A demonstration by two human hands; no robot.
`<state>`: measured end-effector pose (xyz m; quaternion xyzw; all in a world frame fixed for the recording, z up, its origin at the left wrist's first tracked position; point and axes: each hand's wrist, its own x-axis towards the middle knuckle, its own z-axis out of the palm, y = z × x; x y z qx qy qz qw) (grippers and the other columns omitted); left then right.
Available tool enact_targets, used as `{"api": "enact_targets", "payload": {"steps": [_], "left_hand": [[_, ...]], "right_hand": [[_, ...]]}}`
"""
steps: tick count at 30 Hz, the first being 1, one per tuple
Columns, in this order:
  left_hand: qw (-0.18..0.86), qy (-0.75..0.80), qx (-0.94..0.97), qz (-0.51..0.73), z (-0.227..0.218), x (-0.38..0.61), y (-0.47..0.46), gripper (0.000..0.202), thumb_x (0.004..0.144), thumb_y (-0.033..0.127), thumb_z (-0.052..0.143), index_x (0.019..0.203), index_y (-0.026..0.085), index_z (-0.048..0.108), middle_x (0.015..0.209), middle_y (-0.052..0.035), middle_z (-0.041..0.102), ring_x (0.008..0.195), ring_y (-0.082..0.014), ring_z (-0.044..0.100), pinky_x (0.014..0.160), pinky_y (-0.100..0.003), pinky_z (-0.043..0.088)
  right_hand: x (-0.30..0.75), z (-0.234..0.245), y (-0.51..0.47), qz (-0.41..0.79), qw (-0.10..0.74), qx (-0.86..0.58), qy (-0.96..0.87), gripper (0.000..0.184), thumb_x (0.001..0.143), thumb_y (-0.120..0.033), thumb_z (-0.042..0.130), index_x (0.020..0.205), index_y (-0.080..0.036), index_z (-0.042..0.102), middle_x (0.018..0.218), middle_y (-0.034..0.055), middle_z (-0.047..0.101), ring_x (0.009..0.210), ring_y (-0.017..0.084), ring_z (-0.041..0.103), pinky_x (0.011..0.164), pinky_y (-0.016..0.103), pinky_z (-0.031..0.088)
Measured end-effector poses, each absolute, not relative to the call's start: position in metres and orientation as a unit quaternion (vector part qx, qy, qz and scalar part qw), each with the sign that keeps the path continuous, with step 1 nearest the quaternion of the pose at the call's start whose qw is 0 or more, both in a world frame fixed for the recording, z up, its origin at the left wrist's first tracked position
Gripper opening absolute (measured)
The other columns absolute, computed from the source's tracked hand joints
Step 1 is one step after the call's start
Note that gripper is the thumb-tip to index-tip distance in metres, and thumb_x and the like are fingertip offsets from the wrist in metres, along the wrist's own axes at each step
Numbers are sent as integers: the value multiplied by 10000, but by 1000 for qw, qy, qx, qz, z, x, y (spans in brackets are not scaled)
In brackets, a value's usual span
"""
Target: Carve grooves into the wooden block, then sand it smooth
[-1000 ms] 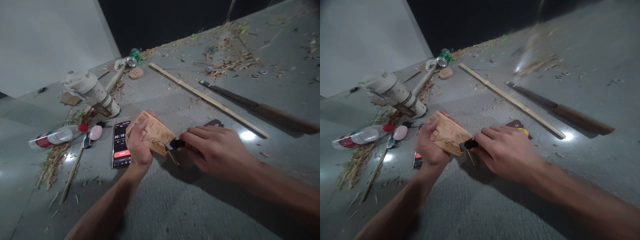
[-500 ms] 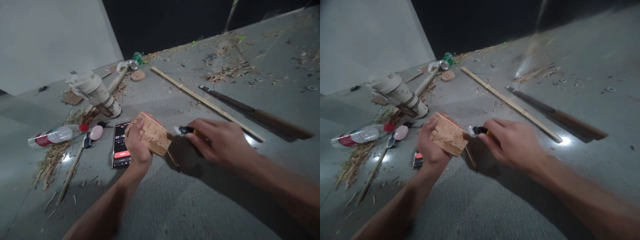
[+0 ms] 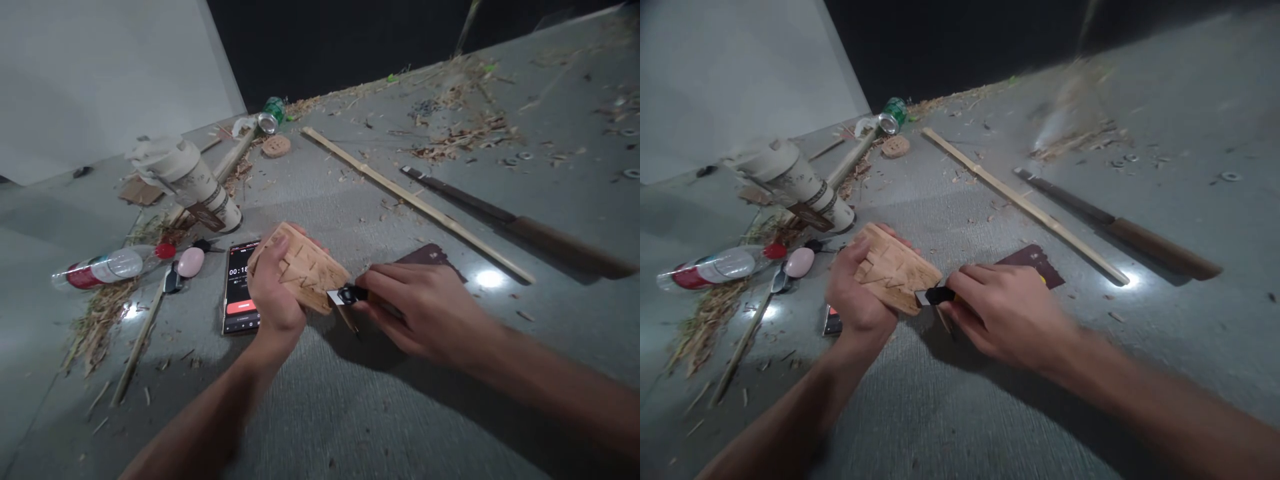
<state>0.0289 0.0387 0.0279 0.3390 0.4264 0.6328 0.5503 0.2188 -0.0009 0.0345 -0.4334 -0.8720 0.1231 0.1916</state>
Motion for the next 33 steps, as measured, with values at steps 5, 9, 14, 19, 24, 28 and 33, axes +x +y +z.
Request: {"api": "enact_targets", "payload": {"steps": [5, 9, 14, 19, 24, 28, 33], "left_hand": [[558, 414, 326, 642, 31, 30, 37, 218, 856, 468, 658, 841, 257, 711, 749, -56, 723, 788, -282, 755, 636, -371, 597], [554, 421, 317, 645, 31, 30, 36, 217, 832, 449, 663, 840, 238, 712, 743, -49, 722, 728, -263, 744, 609, -356, 585], [547, 435, 322, 638, 28, 30, 36, 326, 897, 536, 631, 874, 217, 693, 743, -56, 714, 718, -262, 753, 644, -372, 597], [552, 430, 326, 636, 30, 31, 36, 258, 861, 486, 655, 859, 231, 695, 753, -46, 700, 729, -262, 748, 664, -380, 605], [553, 427, 320, 640, 30, 32, 36, 220, 839, 445, 660, 853, 234, 719, 757, -46, 696, 720, -254, 739, 665, -376, 609], [554, 429, 317, 639, 31, 32, 35, 210, 831, 444, 675, 833, 239, 720, 747, -53, 709, 713, -264, 736, 645, -383, 604], [567, 434, 321, 623, 35, 33, 34, 244, 823, 464, 658, 818, 224, 699, 731, -66, 701, 705, -261, 728, 634, -377, 594]], "right_hand": [[218, 35, -3, 135, 192, -437, -868, 285, 1064, -355, 449, 863, -196, 572, 765, 18, 613, 622, 144, 531, 592, 335, 268], [219, 36, -3, 139, 194, -434, -869, 300, 1072, -363, 439, 859, -197, 571, 771, 22, 615, 619, 145, 517, 592, 331, 280], [219, 34, -3, 137, 202, -432, -868, 287, 1070, -362, 442, 885, -197, 588, 790, 27, 638, 623, 150, 524, 592, 337, 282], [220, 34, -3, 133, 182, -440, -869, 294, 1075, -367, 431, 893, -202, 592, 798, 35, 645, 641, 168, 558, 593, 360, 278], [218, 33, -3, 130, 192, -435, -870, 278, 1070, -352, 441, 895, -197, 592, 807, 31, 656, 640, 153, 555, 597, 351, 277], [219, 33, -3, 103, 190, -453, -865, 294, 1075, -359, 439, 911, -189, 613, 804, 34, 666, 673, 162, 586, 610, 347, 277], [227, 34, 3, 58, 196, -493, -846, 309, 1073, -401, 456, 910, -196, 619, 783, 27, 658, 640, 162, 559, 595, 343, 250]]}}
